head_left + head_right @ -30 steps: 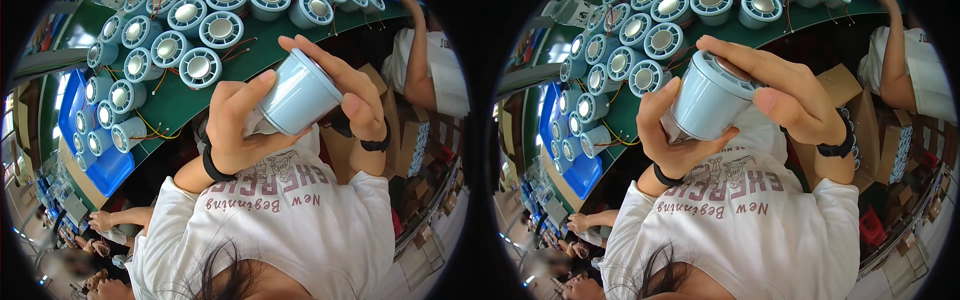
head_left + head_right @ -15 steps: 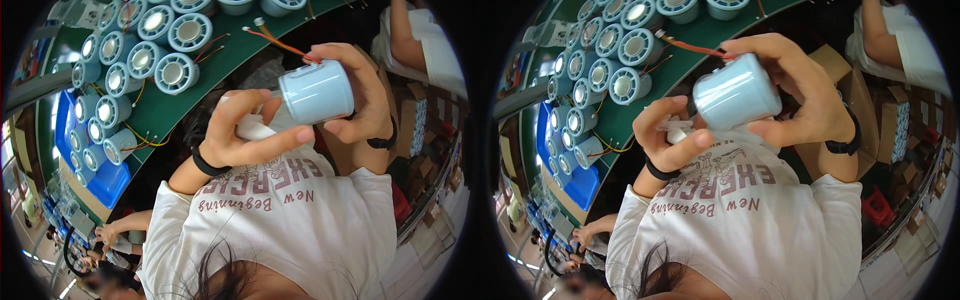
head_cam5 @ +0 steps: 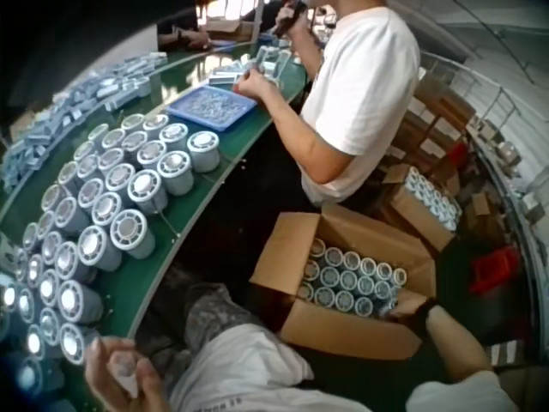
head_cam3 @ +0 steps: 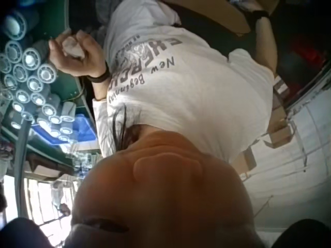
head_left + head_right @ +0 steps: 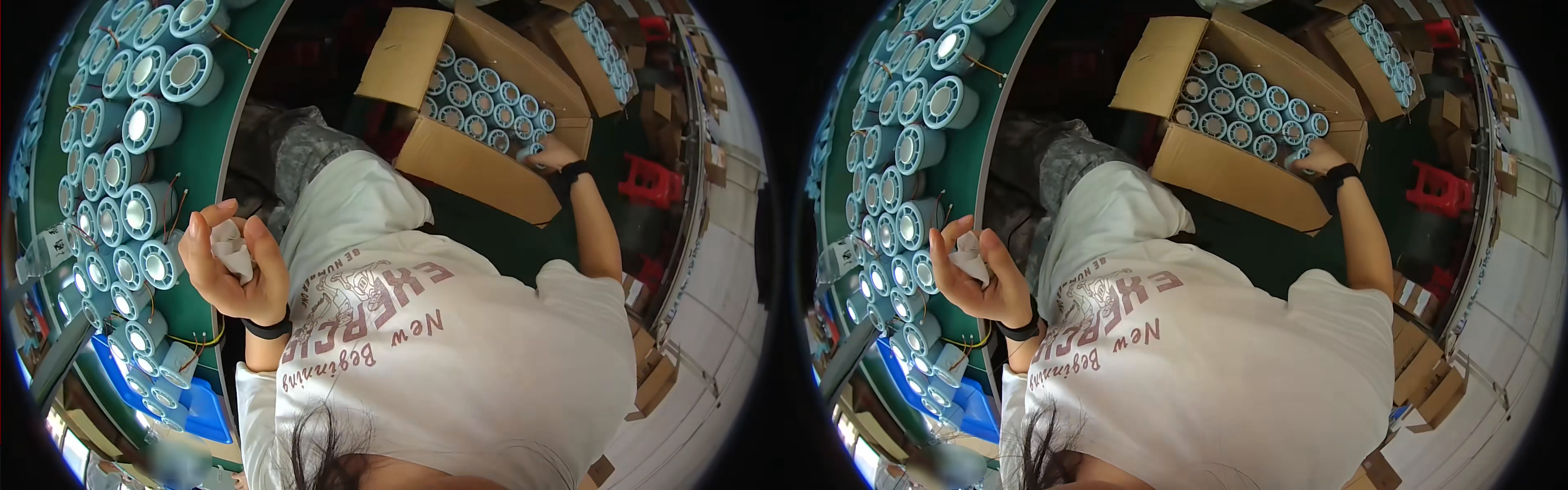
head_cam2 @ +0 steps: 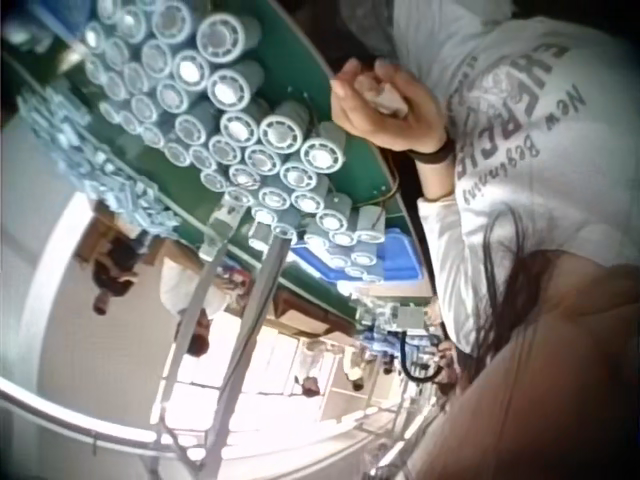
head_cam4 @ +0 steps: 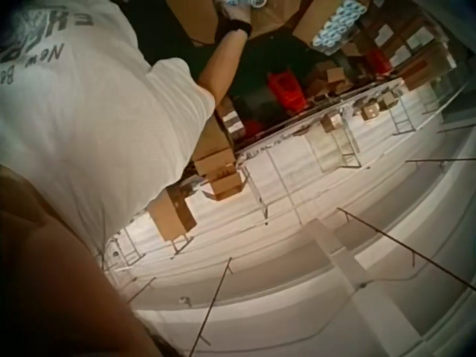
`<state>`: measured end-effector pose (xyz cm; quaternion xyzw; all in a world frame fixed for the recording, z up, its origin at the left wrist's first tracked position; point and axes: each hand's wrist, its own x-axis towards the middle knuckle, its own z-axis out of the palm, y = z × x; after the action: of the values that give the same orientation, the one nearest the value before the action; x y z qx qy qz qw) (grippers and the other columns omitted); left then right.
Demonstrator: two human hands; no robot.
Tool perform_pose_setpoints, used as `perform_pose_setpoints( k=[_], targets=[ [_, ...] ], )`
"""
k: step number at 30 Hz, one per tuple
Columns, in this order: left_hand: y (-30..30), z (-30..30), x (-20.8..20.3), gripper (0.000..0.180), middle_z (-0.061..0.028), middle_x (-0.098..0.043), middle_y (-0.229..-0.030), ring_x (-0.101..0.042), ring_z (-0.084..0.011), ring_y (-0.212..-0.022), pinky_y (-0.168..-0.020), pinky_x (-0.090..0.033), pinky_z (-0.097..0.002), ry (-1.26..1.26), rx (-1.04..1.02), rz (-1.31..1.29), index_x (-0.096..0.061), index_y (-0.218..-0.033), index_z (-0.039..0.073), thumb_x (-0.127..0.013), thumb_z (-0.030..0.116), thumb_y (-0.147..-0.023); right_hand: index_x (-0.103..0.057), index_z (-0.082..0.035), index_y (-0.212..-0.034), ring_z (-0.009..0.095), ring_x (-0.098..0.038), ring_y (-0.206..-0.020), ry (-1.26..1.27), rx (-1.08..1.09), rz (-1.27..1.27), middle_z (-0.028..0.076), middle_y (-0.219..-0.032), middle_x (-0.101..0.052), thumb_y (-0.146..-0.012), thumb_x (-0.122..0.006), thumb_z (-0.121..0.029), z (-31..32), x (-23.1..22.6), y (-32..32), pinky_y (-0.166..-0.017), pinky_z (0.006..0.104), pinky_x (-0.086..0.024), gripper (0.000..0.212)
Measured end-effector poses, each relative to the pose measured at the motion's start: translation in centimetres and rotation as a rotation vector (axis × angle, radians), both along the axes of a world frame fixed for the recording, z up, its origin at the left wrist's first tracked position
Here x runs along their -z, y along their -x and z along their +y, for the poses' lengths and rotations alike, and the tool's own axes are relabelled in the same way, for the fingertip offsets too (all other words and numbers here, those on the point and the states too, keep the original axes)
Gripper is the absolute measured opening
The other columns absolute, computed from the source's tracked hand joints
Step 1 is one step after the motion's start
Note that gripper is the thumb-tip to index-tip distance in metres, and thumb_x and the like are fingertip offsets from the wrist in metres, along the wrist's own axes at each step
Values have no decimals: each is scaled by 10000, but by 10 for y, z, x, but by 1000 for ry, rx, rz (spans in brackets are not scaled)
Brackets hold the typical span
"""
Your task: Packaging light-blue cylindrical components into cardboard boxes on a factory assembly line.
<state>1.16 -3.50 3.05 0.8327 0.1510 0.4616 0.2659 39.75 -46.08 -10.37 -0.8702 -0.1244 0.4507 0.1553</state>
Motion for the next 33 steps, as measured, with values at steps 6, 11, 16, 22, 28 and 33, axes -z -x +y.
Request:
perform_pose_setpoints(
  k=[6, 11, 16, 22, 28, 33],
  targets=[
    [-4, -8, -2, 593, -201, -564, -1124, -533, -155, -754, -606, -452, -238, 90, -29, -4, -375, -1411, -3, -629, -43, -877, -471, 41, -1277, 252, -668, -869, 130, 154, 147, 190, -1193, -597, -802, -776, -246, 44, 2, 7, -701, 380, -591, 633],
    [5, -10, -2, 581, -188, -556, -1136, -528, -144, -737, -628, -457, -245, 142, -100, 25, -378, -1415, -3, -619, -31, -887, -450, 84, -1282, 275, -670, -883, 93, 286, 212, 216, -1202, -597, -845, -741, -260, 42, 7, 0, -714, 401, -602, 628],
    [12, -10, 0, 543, -176, -550, -1145, -551, -151, -807, -651, -456, -232, 253, -133, 26, -400, -1400, -10, -602, -29, -897, -435, 74, -1303, 290, -677, -897, 302, 4, 132, 243, -1141, -624, -877, -705, -262, 43, 21, -9, -710, 393, -596, 606],
    [29, 1, -9, 515, -164, -609, -1082, -568, -259, -996, -782, -490, -352, 98, -190, 60, -470, -1341, 3, -628, -51, -854, -622, 19, -1122, 396, -647, -942, 330, -969, -355, 266, -1057, -657, -892, -554, -231, 55, 7, -11, -813, 453, -520, 346],
    [58, 0, -38, 502, -149, -598, -1057, -593, -237, -883, -729, -497, -306, 199, -9, -78, -559, -1264, 29, -628, -97, -783, -568, 23, -1184, 210, -648, -904, -388, -497, -272, 143, -1036, -659, -925, -622, -157, 232, -201, 142, -763, 315, -517, 321],
    [85, -12, -42, 476, -133, -603, -987, -606, -225, -800, -689, -502, -289, 275, 21, -159, -631, -1176, 20, -601, -131, -725, -498, 4, -1331, 187, -574, -1068, -873, -811, -291, 135, -1217, -577, -905, -600, -86, 356, -335, 234, -852, 282, -482, 447]
  ],
)
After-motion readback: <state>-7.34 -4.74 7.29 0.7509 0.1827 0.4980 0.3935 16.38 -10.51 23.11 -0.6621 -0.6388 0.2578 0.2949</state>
